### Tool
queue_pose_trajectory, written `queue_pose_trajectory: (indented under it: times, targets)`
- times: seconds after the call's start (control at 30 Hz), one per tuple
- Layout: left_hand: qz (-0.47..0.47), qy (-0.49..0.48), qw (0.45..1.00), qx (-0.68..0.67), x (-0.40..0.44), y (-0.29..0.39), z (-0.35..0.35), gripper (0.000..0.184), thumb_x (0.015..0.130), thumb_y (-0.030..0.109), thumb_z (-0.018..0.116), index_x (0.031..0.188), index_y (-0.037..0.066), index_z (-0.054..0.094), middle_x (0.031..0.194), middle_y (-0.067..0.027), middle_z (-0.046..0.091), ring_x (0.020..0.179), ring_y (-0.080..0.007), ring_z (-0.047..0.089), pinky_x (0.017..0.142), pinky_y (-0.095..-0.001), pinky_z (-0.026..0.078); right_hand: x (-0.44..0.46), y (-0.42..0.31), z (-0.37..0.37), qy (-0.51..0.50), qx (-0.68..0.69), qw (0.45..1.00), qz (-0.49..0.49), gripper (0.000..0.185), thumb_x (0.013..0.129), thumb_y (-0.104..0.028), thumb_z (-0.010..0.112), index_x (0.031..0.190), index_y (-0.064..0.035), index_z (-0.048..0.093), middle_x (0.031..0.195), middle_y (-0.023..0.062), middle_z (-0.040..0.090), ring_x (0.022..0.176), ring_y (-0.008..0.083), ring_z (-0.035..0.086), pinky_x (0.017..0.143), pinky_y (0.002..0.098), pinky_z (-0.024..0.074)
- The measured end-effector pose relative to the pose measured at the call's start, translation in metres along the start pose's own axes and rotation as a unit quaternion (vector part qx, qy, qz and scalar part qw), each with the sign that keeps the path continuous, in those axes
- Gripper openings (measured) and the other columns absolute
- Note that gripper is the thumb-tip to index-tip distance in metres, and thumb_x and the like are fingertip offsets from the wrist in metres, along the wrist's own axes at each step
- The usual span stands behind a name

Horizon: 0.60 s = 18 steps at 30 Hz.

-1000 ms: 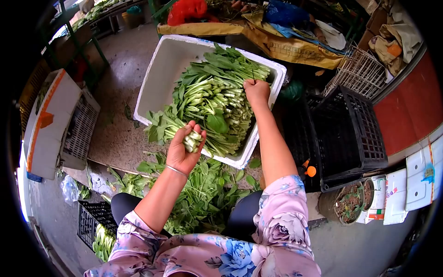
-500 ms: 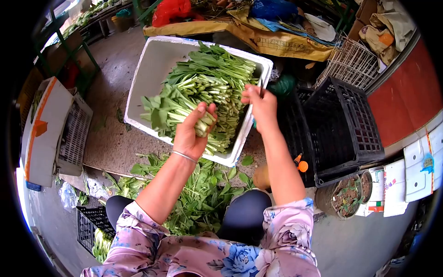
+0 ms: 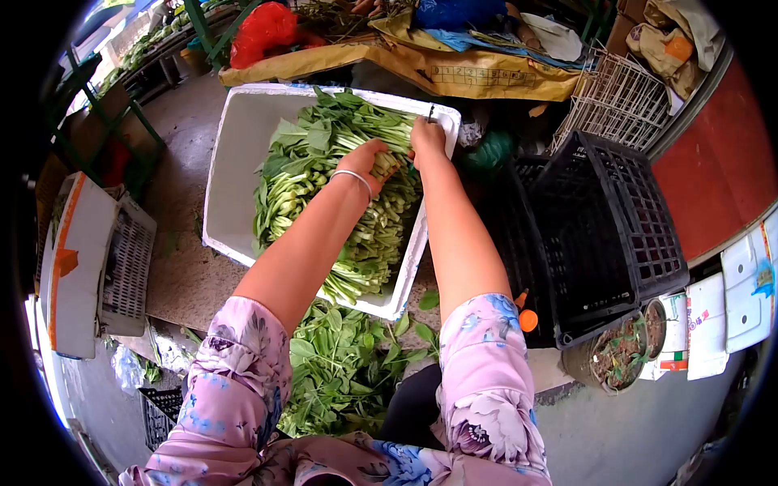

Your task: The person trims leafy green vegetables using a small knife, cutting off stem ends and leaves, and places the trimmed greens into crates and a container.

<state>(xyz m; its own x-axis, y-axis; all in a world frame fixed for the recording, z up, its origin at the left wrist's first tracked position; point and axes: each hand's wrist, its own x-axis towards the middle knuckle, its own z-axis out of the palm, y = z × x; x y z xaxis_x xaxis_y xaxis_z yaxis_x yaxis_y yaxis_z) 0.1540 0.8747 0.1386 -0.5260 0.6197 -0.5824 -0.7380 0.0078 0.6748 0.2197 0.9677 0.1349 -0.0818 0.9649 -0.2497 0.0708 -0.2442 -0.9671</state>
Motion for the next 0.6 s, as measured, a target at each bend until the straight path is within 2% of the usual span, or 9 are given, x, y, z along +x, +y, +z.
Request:
queue_pose_trajectory:
  times: [0.1, 0.17, 0.23, 0.27, 0.37, 0.43, 0.5, 0.57, 0.6]
  targets:
    - [-0.016, -0.011, 1.0, 0.018, 0.003, 0.003, 0.009, 0.016, 0.072, 0.01, 0.065, 0.081, 0.003, 0.054, 0.082, -0.0098, 0.055, 0.069, -0.0237, 0.055, 0.065, -0.0391, 0.049, -0.021, -0.011, -0.001, -0.002, -0.005, 0.999, -0.037, 0.036, 0.084, -0.037, 0.051, 0.098, -0.0035, 0.056, 0.083, 0.0091, 0.055, 0.057, 0.0207, 0.047, 0.046, 0.0332, 0.0379]
    - [-0.027, -0.008, 0.999, 0.025, 0.004, 0.004, 0.009, 0.015, 0.073, 0.01, 0.065, 0.081, 0.003, 0.054, 0.081, -0.0091, 0.055, 0.07, -0.0231, 0.055, 0.065, -0.0386, 0.049, -0.008, -0.003, 0.001, 0.023, -0.012, 0.998, -0.055, 0.035, 0.082, -0.036, 0.055, 0.093, -0.0025, 0.058, 0.077, 0.0075, 0.056, 0.058, 0.019, 0.048, 0.048, 0.0332, 0.0386]
    - [-0.011, -0.013, 1.0, 0.002, 0.009, 0.0, 0.006, 0.014, 0.074, 0.011, 0.064, 0.081, 0.004, 0.054, 0.08, -0.0085, 0.054, 0.07, -0.0222, 0.054, 0.066, -0.0373, 0.049, -0.019, -0.005, -0.005, 0.024, -0.109, 0.988, -0.108, 0.032, 0.081, -0.031, 0.056, 0.084, 0.0007, 0.06, 0.074, 0.0144, 0.061, 0.064, 0.0249, 0.059, 0.058, 0.0368, 0.045]
    - [-0.013, -0.017, 1.0, 0.002, 0.011, -0.001, 0.004, 0.013, 0.076, 0.012, 0.063, 0.081, 0.005, 0.053, 0.08, -0.0079, 0.054, 0.069, -0.021, 0.054, 0.067, -0.0351, 0.048, -0.02, 0.0, -0.006, 0.024, -0.108, 0.988, -0.107, 0.032, 0.081, -0.031, 0.056, 0.084, 0.0007, 0.06, 0.074, 0.0144, 0.061, 0.064, 0.0249, 0.059, 0.058, 0.0368, 0.045]
    - [-0.009, -0.066, 0.997, -0.024, 0.01, -0.002, -0.003, 0.013, 0.077, 0.014, 0.062, 0.081, 0.006, 0.053, 0.081, -0.0067, 0.054, 0.069, -0.0201, 0.054, 0.069, -0.0337, 0.048, -0.022, 0.015, -0.009, -0.014, -0.07, 0.978, -0.195, 0.029, 0.078, -0.03, 0.059, 0.078, -0.0009, 0.062, 0.067, 0.0126, 0.062, 0.064, 0.0267, 0.06, 0.062, 0.0367, 0.0455]
    - [-0.004, -0.071, 0.997, -0.034, 0.008, -0.005, -0.004, 0.017, 0.078, 0.017, 0.062, 0.087, 0.007, 0.053, 0.083, -0.0064, 0.056, 0.072, -0.0198, 0.055, 0.07, -0.0333, 0.048, -0.032, 0.017, -0.01, 0.027, -0.126, 0.958, -0.258, 0.029, 0.077, -0.032, 0.06, 0.076, -0.0029, 0.063, 0.067, 0.013, 0.062, 0.068, 0.0292, 0.061, 0.064, 0.0365, 0.0458]
    - [-0.003, -0.123, 0.988, -0.09, 0.004, -0.002, -0.005, 0.026, 0.077, 0.022, 0.066, 0.095, 0.008, 0.053, 0.088, -0.0064, 0.058, 0.077, -0.0201, 0.057, 0.071, -0.034, 0.047, -0.041, 0.018, -0.013, 0.024, -0.133, 0.953, -0.272, 0.028, 0.077, -0.031, 0.06, 0.079, -0.0039, 0.063, 0.072, 0.0146, 0.063, 0.071, 0.0312, 0.061, 0.065, 0.0366, 0.046]
    - [-0.002, -0.121, 0.989, -0.079, -0.002, 0.002, -0.006, 0.029, 0.077, 0.025, 0.066, 0.096, 0.008, 0.053, 0.089, -0.0064, 0.058, 0.078, -0.0202, 0.057, 0.071, -0.0341, 0.047, -0.048, 0.019, -0.013, 0.028, -0.123, 0.948, -0.292, 0.026, 0.079, -0.025, 0.063, 0.086, -0.0004, 0.064, 0.073, 0.0063, 0.064, 0.065, 0.0132, 0.056, 0.064, 0.0278, 0.0444]
    - [-0.004, -0.121, 0.99, -0.069, -0.006, 0.005, -0.005, 0.032, 0.077, 0.029, 0.067, 0.098, 0.009, 0.053, 0.09, -0.0064, 0.059, 0.079, -0.0203, 0.057, 0.071, -0.0343, 0.047, -0.053, 0.017, -0.014, 0.032, -0.145, 0.941, -0.304, 0.025, 0.079, -0.025, 0.062, 0.087, -0.0006, 0.064, 0.074, 0.0065, 0.064, 0.066, 0.0132, 0.057, 0.064, 0.027, 0.0446]
